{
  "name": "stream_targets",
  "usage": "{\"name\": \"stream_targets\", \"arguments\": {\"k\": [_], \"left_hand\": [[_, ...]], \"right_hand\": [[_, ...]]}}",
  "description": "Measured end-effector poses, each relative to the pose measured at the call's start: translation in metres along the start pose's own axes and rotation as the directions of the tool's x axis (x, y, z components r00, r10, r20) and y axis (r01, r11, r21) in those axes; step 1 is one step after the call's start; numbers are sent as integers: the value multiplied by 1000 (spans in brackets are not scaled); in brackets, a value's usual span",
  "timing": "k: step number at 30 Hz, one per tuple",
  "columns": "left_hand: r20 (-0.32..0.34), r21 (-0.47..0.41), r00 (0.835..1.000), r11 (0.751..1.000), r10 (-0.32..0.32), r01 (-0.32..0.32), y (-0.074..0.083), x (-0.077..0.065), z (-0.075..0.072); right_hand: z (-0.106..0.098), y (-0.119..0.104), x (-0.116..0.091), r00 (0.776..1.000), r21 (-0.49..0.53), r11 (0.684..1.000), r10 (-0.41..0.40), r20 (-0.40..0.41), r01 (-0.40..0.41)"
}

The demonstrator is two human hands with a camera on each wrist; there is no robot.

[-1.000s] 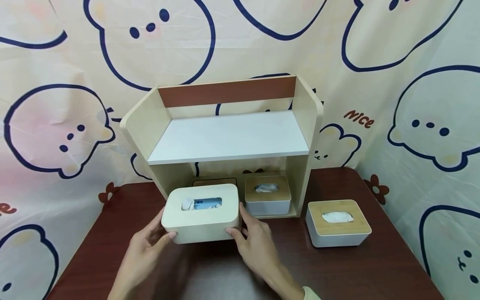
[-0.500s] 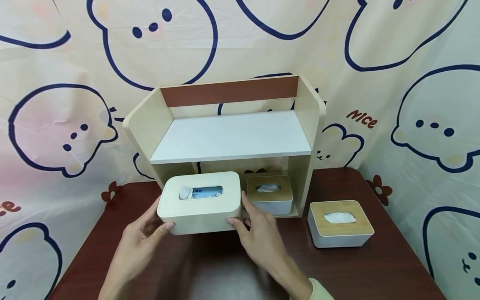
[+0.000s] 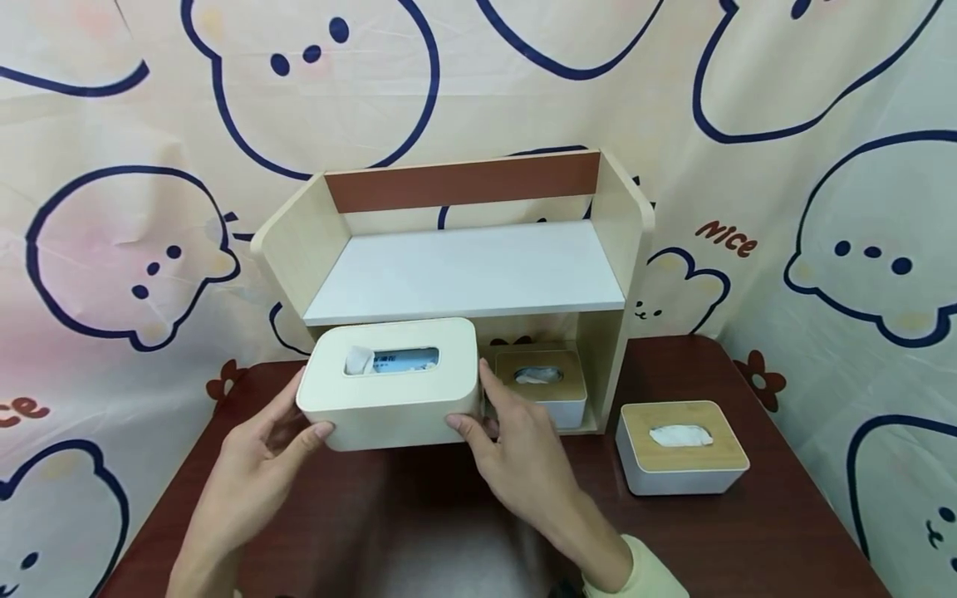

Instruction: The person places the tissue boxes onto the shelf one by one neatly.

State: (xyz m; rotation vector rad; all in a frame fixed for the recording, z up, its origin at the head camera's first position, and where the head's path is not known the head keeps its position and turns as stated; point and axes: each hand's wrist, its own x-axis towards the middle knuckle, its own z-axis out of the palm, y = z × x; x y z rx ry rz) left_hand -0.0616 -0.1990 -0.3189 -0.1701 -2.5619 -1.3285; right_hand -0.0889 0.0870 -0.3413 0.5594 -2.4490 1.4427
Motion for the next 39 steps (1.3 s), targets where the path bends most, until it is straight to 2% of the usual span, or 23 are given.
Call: {"name": "stream_targets", "arguments": {"k": [4, 11, 27, 35, 39], "left_hand": [[4, 5, 1000, 1000, 10, -10, 6, 1, -6], [6, 39, 999, 998, 49, -50, 19, 6, -18], [-1, 46, 997, 996, 80, -79, 45, 20, -39], [-26, 24, 991, 991, 134, -133, 56, 24, -44], [-23, 15, 989, 989, 148, -148, 60, 34, -46]], "right_hand": [[-5, -9, 4, 1000, -20, 1000, -22, 1, 22], [-17, -26, 12, 998, -125, 991, -57, 0, 56], [-38, -58, 32, 995, -181, 979, -94, 25, 97], [-45, -68, 41, 993, -178, 977, -120, 16, 120], [-46, -67, 50, 991, -170, 976, -135, 6, 134]]}}
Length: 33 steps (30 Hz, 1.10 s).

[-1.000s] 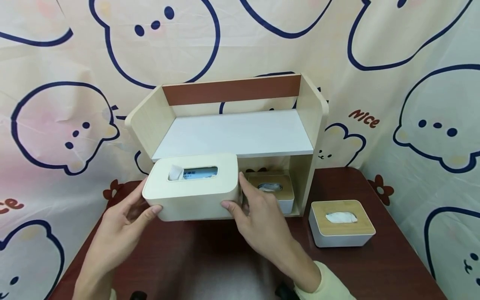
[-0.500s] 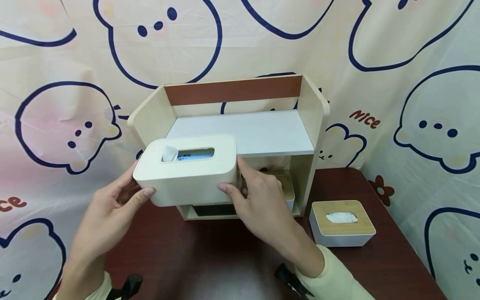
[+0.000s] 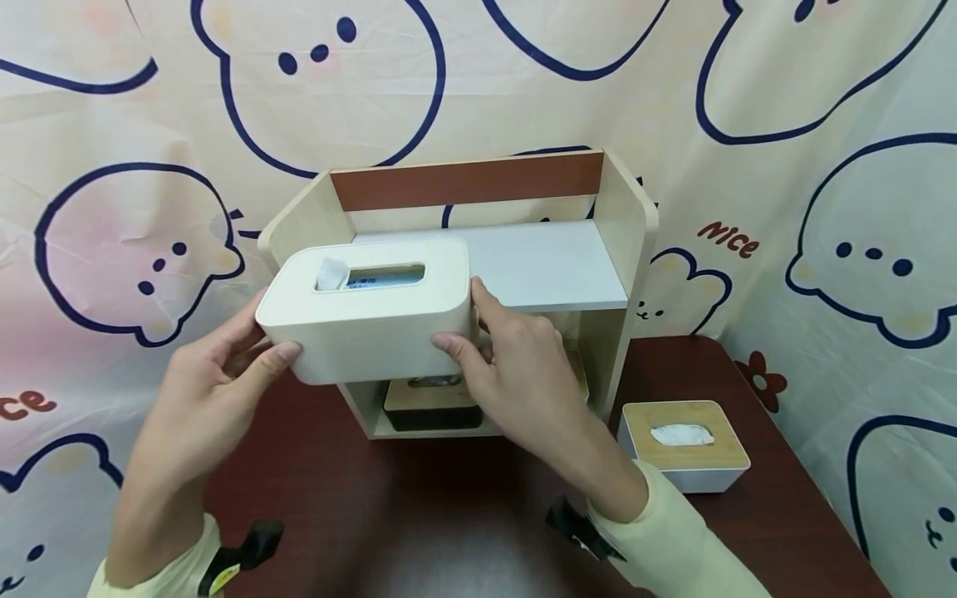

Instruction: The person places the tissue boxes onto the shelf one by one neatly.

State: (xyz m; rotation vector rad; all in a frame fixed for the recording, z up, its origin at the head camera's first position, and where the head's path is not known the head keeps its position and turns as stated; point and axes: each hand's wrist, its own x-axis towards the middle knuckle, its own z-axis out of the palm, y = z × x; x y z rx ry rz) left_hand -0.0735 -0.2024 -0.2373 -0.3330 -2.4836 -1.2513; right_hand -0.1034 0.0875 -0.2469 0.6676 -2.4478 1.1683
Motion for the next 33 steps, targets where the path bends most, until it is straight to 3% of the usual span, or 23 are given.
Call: {"name": "stream_targets", "arguments": {"k": [9, 25, 33], "left_hand": [[23, -70, 999, 997, -28, 29, -7, 33, 1], [-90, -171, 992, 983, -86, 70, -20, 73, 18], [-142, -153, 985, 986, -94, 71, -23, 84, 26]], "right_hand": [[7, 10, 29, 999, 35, 999, 37, -10, -36], [23, 25, 71, 996, 60, 996, 72, -59, -69], [29, 29, 82, 991, 74, 991, 115, -75, -109]]}}
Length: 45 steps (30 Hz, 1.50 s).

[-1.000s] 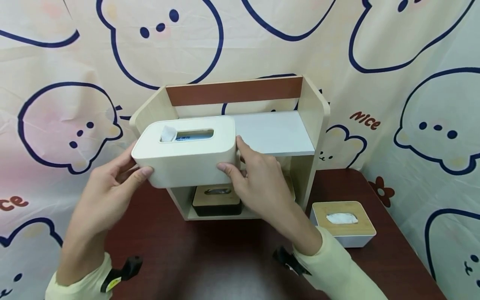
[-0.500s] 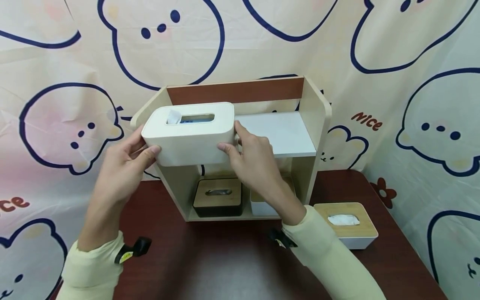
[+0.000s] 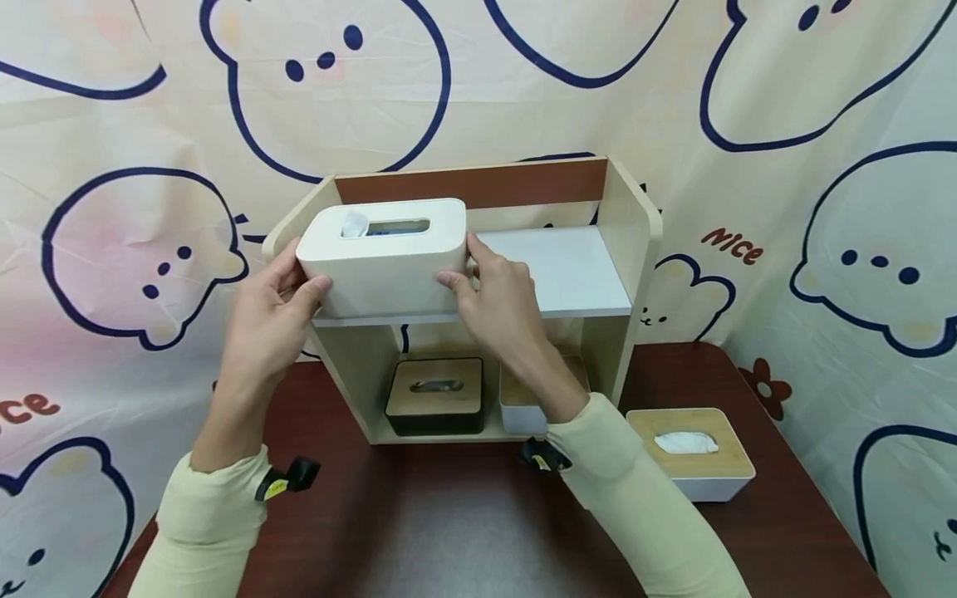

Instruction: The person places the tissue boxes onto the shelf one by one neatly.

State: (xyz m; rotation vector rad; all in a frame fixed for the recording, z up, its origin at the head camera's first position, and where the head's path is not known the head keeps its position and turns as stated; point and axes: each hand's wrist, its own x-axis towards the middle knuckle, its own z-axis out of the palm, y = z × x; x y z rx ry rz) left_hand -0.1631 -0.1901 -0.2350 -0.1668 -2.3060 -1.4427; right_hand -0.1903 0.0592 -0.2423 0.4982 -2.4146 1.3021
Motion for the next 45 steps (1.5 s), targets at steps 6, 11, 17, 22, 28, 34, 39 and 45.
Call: {"name": "stream_targets", "arguments": {"k": [6, 11, 17, 22, 28, 34, 39, 45], "left_hand": [[-33, 28, 999, 999, 19, -18, -1, 0, 10], [-43, 51, 999, 999, 7, -5, -1, 0, 13], [-47, 43, 999, 999, -20, 22, -1, 2, 15], [-27, 62, 999, 997, -40, 42, -1, 2, 15], [16, 71, 1000, 997, -23, 22, -1, -6, 14], [3, 79, 1000, 996, -28, 28, -2, -32, 11], [-57, 89, 998, 996, 35, -29, -5, -61, 13], [-100, 83, 993, 995, 69, -61, -15, -92, 25]], "right_hand": [[1, 2, 2, 999, -33, 999, 32, -20, -32], [1, 4, 4, 998, -36, 998, 53, -16, -54], [1, 5, 3, 998, -19, 998, 66, -10, -66], [0, 7, 3, 997, 7, 997, 74, 17, -74], [-9, 12, -7, 993, 25, 994, 105, 57, -107], [-25, 24, -37, 992, 75, 990, 117, 55, -121], [-38, 36, -67, 998, 104, 992, 69, 9, -69], [-45, 54, -102, 997, 79, 994, 72, -13, -70]]}}
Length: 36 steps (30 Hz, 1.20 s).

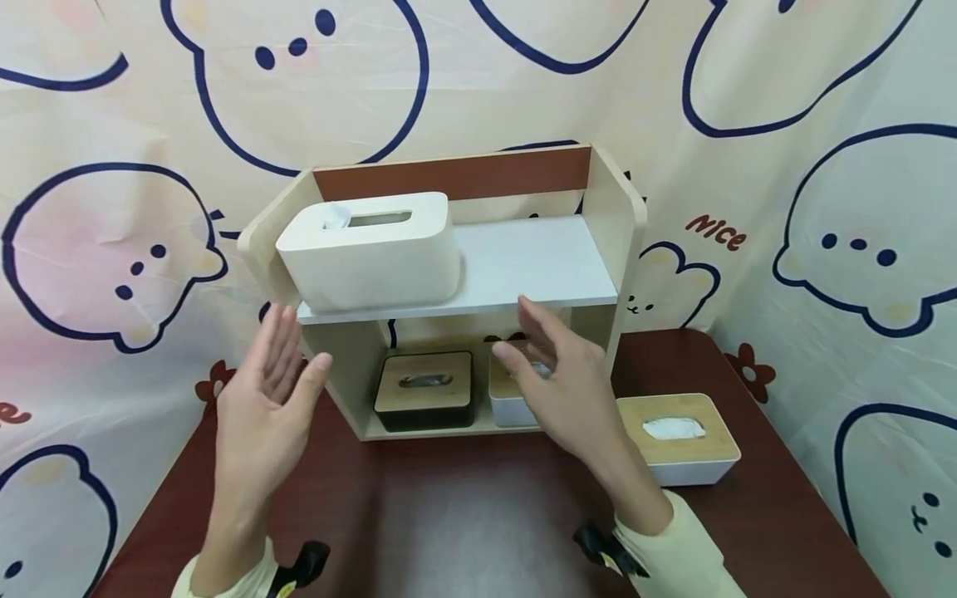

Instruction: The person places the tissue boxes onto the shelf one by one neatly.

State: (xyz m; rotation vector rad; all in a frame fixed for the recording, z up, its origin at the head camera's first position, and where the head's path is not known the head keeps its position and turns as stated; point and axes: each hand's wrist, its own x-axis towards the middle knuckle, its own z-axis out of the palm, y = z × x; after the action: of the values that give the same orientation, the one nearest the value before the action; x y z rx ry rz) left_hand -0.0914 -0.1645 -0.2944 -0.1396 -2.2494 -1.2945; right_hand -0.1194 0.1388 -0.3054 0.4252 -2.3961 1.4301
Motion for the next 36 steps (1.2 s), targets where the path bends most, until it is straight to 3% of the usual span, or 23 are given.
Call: {"name": "stream_targets", "arguments": {"k": [8, 20, 25, 36], "left_hand": [[83, -6, 997, 1000, -1, 1, -27, -27, 35], [234, 46, 972, 999, -32, 22, -63, -46, 96], [290, 3, 957, 1000, 22, -24, -63, -55, 120], [444, -105, 893, 994, 70, -26, -45, -72, 166]], "right_hand": [[-5, 30, -36, 996, -41, 996, 85, -5, -85], [-16, 77, -69, 980, -88, 976, 194, -41, -197], [-24, 92, -80, 970, -115, 964, 236, -50, -240], [-53, 125, -102, 937, -183, 919, 333, -109, -348]]}}
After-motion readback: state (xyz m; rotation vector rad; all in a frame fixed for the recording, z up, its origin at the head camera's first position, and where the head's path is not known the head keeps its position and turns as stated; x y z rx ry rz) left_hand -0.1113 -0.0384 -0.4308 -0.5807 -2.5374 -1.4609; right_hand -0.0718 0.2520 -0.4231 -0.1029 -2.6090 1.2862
